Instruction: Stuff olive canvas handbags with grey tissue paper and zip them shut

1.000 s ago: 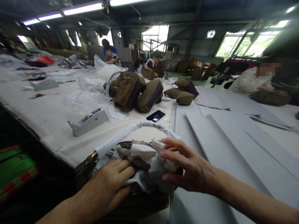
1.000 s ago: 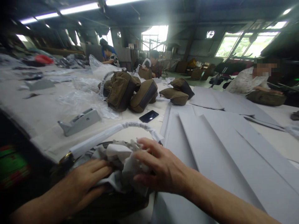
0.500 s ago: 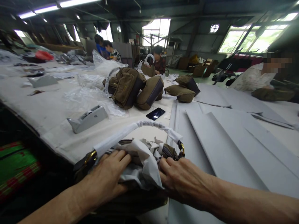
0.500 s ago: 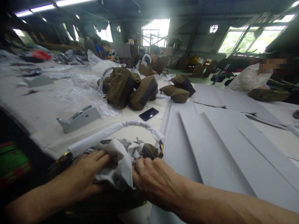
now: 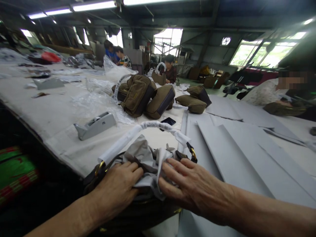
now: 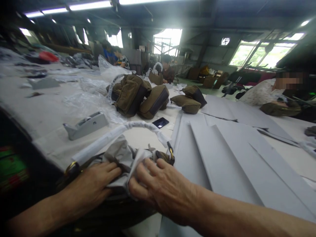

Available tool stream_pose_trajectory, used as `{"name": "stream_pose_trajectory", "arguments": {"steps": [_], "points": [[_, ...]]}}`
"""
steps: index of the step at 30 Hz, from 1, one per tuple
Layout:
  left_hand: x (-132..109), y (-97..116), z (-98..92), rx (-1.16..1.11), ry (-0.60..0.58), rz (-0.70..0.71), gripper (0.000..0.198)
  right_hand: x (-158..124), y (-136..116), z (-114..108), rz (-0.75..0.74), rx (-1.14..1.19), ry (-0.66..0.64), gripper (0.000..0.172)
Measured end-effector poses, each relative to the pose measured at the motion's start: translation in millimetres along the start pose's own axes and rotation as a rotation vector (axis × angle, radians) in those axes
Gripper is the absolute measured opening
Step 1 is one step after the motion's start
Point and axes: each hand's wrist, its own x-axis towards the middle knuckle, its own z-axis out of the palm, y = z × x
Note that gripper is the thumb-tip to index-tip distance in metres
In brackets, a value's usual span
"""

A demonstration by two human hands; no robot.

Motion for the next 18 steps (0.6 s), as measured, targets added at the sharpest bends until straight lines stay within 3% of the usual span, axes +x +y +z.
{"name": "stream_pose_trajectory", "arguments": {"steps": [2,6,7,9,10,11,14,16,18], "points": [[-0.2,2.1,2.1,-0.009,0.096,0.090,0.012,0.9,-4.4,10.4,-0.053,-0.015,-0.008,0.036],[-15.1,-7.7,8.1,0.064,0.698,0.347,0.009,3.8,-6.0,27.4,0.030,-0.071,-0.054,0.042],[-19.5,-11.0,10.0,0.094,0.762,0.433,0.016,4.0,-5.6,29.6,0.032,-0.079,-0.050,0.046],[-25.2,-16.0,14.1,0.134,0.703,0.534,0.020,3.7,-4.7,31.7,0.014,-0.085,-0.048,0.055],[-26.1,-17.6,16.1,0.153,0.638,0.518,0.015,3.1,-4.4,31.9,-0.003,-0.089,-0.049,0.058],[-25.8,-18.9,17.9,0.179,0.574,0.464,0.019,2.2,-4.2,31.6,-0.022,-0.094,-0.049,0.058],[-22.4,-23.8,20.9,0.278,0.341,0.248,0.068,-2.5,-3.1,29.7,-0.078,-0.123,-0.033,0.044],[-22.1,-30.5,21.0,0.352,0.179,0.144,0.074,-6.7,-1.7,28.5,-0.107,-0.140,-0.024,0.037],[-24.3,-39.6,20.1,0.406,0.120,0.120,0.070,-10.3,0.0,28.3,-0.117,-0.153,-0.032,0.032]]}}
